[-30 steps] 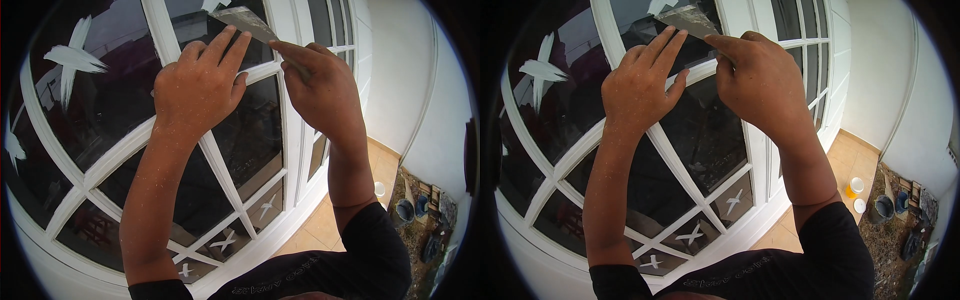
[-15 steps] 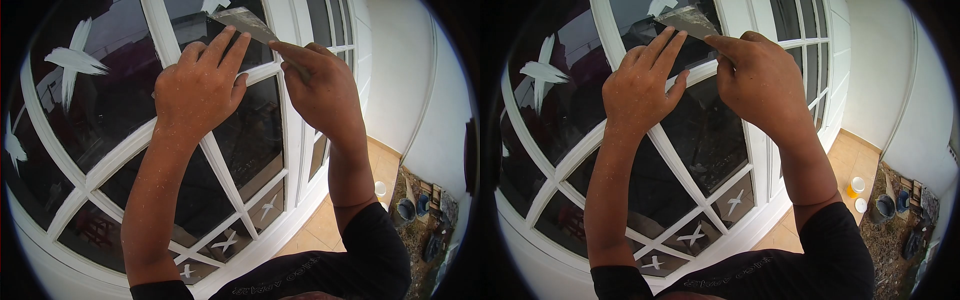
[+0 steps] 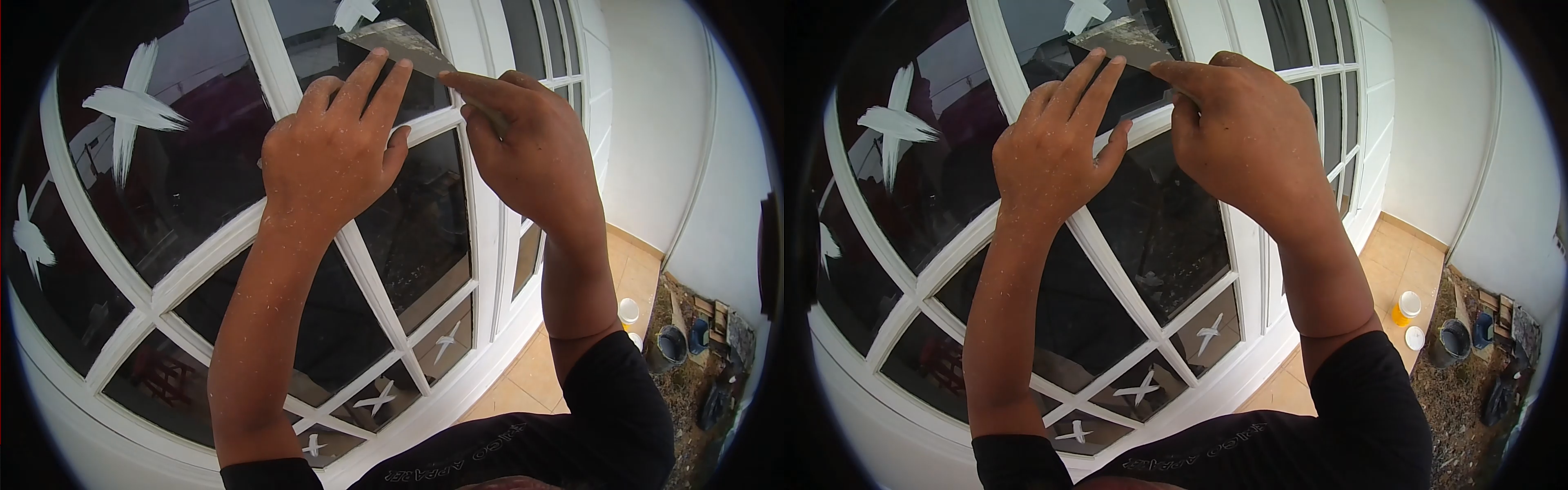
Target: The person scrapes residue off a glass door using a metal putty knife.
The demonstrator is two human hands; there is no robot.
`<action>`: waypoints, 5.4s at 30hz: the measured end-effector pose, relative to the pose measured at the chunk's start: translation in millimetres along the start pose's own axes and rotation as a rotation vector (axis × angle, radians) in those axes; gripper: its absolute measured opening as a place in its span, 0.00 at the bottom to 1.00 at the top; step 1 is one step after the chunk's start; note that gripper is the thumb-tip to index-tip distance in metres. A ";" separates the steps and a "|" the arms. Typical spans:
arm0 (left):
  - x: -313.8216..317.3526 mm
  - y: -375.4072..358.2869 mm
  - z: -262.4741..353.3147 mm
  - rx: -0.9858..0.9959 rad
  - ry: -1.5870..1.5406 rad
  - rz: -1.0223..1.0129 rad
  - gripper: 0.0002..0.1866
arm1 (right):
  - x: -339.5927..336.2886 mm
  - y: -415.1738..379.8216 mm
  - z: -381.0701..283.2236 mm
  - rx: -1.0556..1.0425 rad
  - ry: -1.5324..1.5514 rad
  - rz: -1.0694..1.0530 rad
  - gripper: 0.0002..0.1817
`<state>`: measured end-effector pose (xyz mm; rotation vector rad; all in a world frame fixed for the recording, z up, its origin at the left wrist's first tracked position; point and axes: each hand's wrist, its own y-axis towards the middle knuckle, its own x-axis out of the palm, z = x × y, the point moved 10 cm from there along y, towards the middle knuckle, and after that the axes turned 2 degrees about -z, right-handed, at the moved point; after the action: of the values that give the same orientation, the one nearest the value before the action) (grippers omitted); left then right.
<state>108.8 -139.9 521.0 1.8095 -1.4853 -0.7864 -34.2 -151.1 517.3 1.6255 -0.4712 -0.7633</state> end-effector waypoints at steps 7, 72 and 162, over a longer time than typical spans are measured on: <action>-0.9 0.5 -0.5 -0.001 -0.010 0.018 0.32 | -0.1 3.1 -1.2 -0.017 0.014 0.028 0.18; -6.3 2.4 -40.7 -0.182 -0.872 -0.054 0.10 | 58.0 -95.2 83.4 0.271 1.185 -0.465 0.20; -6.4 -0.2 2.9 0.058 -0.054 0.028 0.33 | 18.0 1.4 -0.8 -0.030 0.098 0.063 0.16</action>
<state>105.6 -133.8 519.4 1.8187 -1.5797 -0.7919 -20.8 -163.0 514.8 1.6046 -0.4366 -0.6385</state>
